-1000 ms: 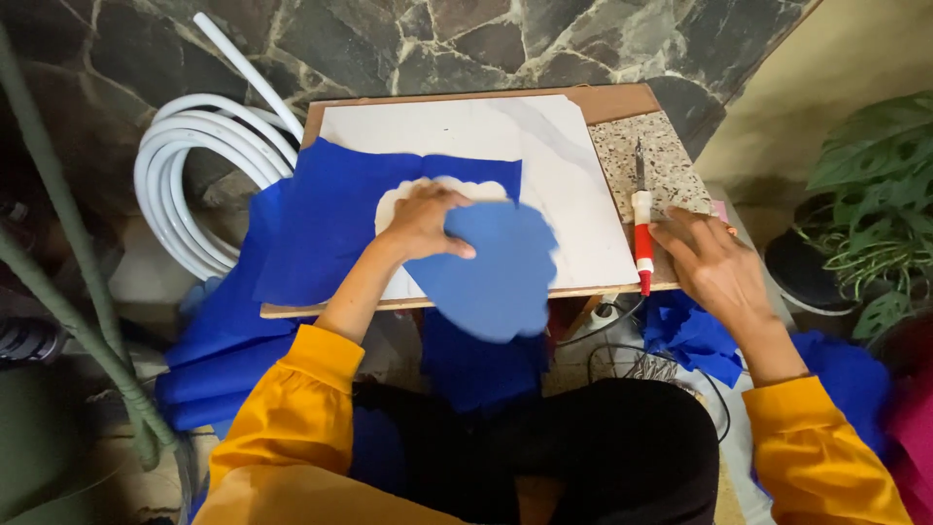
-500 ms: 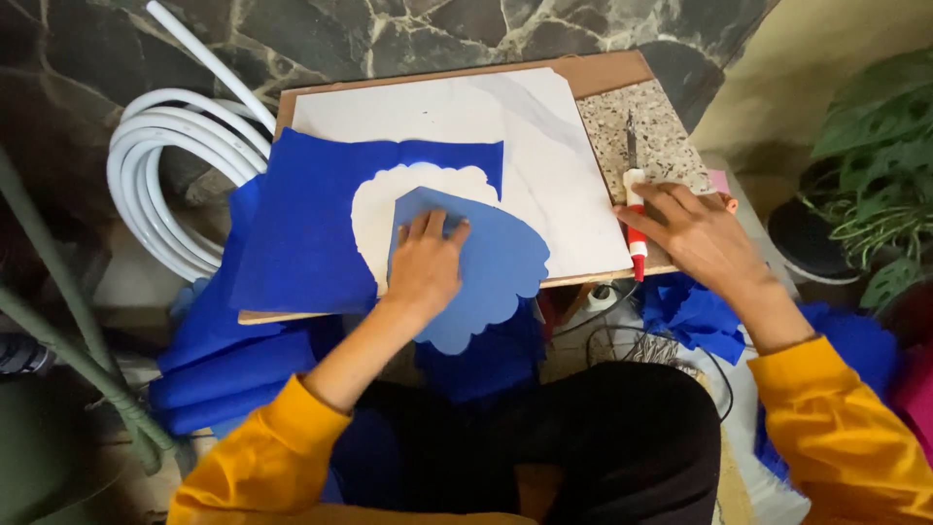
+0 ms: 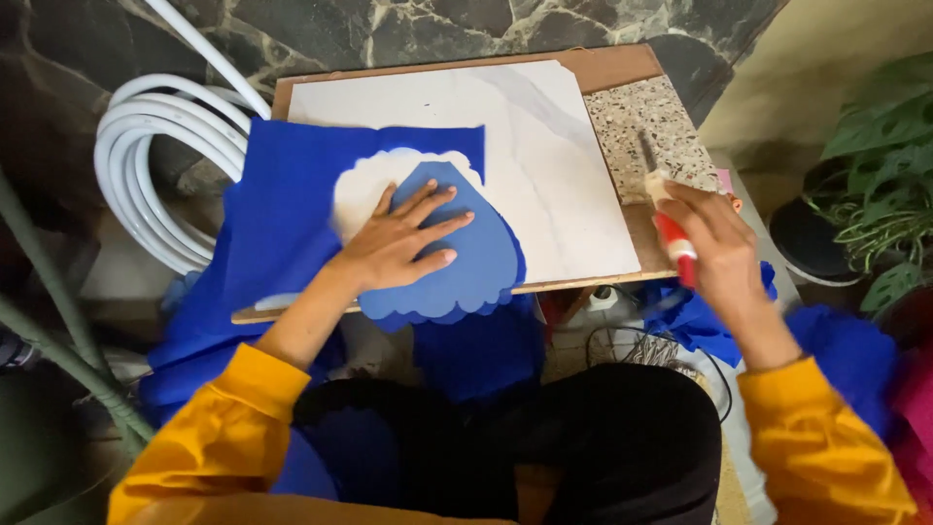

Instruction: Using a heat-cutting tool to cut out petal-shaped pieces from blue fabric using a template.

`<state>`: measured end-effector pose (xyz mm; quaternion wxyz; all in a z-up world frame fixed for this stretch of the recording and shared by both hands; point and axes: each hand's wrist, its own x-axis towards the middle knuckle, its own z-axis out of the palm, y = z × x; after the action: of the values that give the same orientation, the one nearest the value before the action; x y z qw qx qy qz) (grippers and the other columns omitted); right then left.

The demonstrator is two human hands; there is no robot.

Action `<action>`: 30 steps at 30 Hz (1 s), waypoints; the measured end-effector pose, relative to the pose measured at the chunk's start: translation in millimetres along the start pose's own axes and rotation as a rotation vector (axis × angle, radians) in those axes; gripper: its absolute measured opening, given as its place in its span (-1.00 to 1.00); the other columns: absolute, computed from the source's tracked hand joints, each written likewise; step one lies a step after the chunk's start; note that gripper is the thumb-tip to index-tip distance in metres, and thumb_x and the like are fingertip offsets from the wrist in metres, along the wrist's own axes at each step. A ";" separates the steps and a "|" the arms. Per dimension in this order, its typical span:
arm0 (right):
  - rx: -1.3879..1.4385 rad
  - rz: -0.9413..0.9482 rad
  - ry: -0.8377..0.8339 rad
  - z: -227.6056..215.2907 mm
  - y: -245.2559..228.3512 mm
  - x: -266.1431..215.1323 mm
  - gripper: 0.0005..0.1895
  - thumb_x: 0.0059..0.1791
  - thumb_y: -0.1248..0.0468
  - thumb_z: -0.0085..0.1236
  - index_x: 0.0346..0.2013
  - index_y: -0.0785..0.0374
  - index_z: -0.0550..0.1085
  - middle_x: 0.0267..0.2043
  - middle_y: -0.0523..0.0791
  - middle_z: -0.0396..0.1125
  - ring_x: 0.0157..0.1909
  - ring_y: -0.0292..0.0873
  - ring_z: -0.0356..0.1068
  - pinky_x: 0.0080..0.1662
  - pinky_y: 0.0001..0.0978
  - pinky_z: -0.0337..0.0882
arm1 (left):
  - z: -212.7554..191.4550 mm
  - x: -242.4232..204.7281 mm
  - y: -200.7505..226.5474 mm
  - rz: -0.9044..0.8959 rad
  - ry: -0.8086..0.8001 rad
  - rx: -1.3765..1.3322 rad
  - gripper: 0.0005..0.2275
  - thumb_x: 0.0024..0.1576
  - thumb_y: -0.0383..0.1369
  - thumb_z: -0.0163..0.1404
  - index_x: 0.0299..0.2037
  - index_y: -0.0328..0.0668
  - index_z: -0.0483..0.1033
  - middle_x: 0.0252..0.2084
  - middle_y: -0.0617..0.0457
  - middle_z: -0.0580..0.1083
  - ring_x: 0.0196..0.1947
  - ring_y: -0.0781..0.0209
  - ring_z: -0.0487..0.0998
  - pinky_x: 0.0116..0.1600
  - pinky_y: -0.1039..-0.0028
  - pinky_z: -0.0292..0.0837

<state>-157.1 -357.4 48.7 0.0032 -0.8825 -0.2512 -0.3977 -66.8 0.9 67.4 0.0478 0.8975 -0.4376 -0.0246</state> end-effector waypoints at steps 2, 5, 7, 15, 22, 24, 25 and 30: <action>0.458 0.178 0.203 -8.9 -20.2 9.1 -0.79 -0.10 0.34 0.09 -0.22 0.39 0.41 -0.12 0.08 0.32 -0.16 0.12 0.33 -0.11 -0.22 0.31 | -4.3 0.1 -2.7 0.020 -0.021 -0.041 -0.59 0.12 -0.04 -0.38 0.19 0.21 0.12 0.29 -0.01 -0.02 0.30 -0.04 -0.13 0.20 -0.17 -0.39; 0.426 0.317 0.282 -14.2 -56.7 14.1 -0.80 -0.15 0.35 0.22 -0.32 0.39 0.44 -0.29 0.09 0.36 -0.29 0.11 0.36 -0.23 -0.26 0.33 | -3.8 2.1 -5.7 0.044 -0.042 0.012 -0.58 0.12 -0.02 -0.41 0.20 0.28 0.08 0.28 0.01 -0.03 0.30 -0.01 -0.13 0.21 -0.15 -0.38; 0.507 0.339 0.218 -23.5 -72.8 23.0 -0.82 -0.14 0.35 0.14 -0.36 0.44 0.40 -0.34 0.15 0.33 -0.30 0.19 0.34 -0.25 -0.19 0.34 | -3.0 1.9 -3.6 0.031 -0.040 -0.001 -0.59 0.12 -0.03 -0.40 0.20 0.28 0.08 0.28 0.00 -0.03 0.30 0.00 -0.13 0.21 -0.14 -0.38; 0.373 0.072 0.202 -4.2 -50.1 20.8 -0.84 -0.08 0.36 0.03 -0.24 0.37 0.41 -0.14 0.14 0.33 -0.26 0.17 0.35 -0.21 -0.09 0.34 | 2.1 -0.2 -3.9 0.054 0.053 0.000 -0.59 0.11 -0.03 -0.36 0.17 0.21 0.16 0.25 -0.02 0.04 0.28 -0.05 -0.05 0.19 -0.18 -0.28; -0.404 -0.114 -0.252 -3.3 21.5 3.6 -0.44 -0.32 0.57 0.12 -0.11 0.05 0.31 0.13 -0.09 0.24 -0.49 -0.28 0.32 -0.61 -0.57 0.28 | 20.1 1.0 -9.7 -0.030 0.262 -0.020 -0.59 0.10 -0.06 -0.31 0.13 0.08 0.21 0.22 0.01 0.08 0.23 -0.11 -0.05 0.22 -0.02 -0.24; -0.455 -0.147 -0.274 0.8 35.8 -2.5 -0.37 -0.40 0.59 0.09 -0.11 0.04 0.30 0.16 -0.08 0.23 -0.36 -0.26 0.40 -0.58 -0.55 0.24 | 22.3 0.7 -8.9 -0.098 0.349 0.029 -0.60 0.08 -0.06 -0.25 0.09 0.04 0.24 0.19 -0.02 0.11 0.19 -0.16 0.03 0.19 -0.04 -0.10; -0.474 -0.161 -0.334 4.1 41.1 -5.7 -0.43 -0.32 0.50 0.06 -0.08 0.01 0.28 0.21 -0.11 0.16 -0.43 -0.21 0.39 -0.59 -0.50 0.28 | 20.0 -0.2 -6.9 -0.225 0.294 0.057 -0.48 0.04 0.06 -0.30 0.13 -0.01 0.18 0.19 -0.06 0.10 0.16 -0.18 0.05 0.14 -0.01 -0.04; -0.460 -0.267 -0.326 1.6 33.0 5.9 -0.61 -0.22 0.42 0.04 -0.18 -0.02 0.27 0.18 -0.13 0.15 -0.18 -0.29 0.38 -0.53 -0.49 0.35 | 0.4 -0.1 3.3 -0.538 0.116 0.025 -0.28 -0.05 0.22 -0.33 0.23 -0.06 -0.02 0.25 -0.12 -0.01 0.16 -0.24 0.00 0.09 -0.03 0.03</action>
<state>-138.0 -383.3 58.2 -0.2891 -0.8714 -0.2653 -0.2944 -69.5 -1.0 67.4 0.0535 0.9819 -0.1805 0.0202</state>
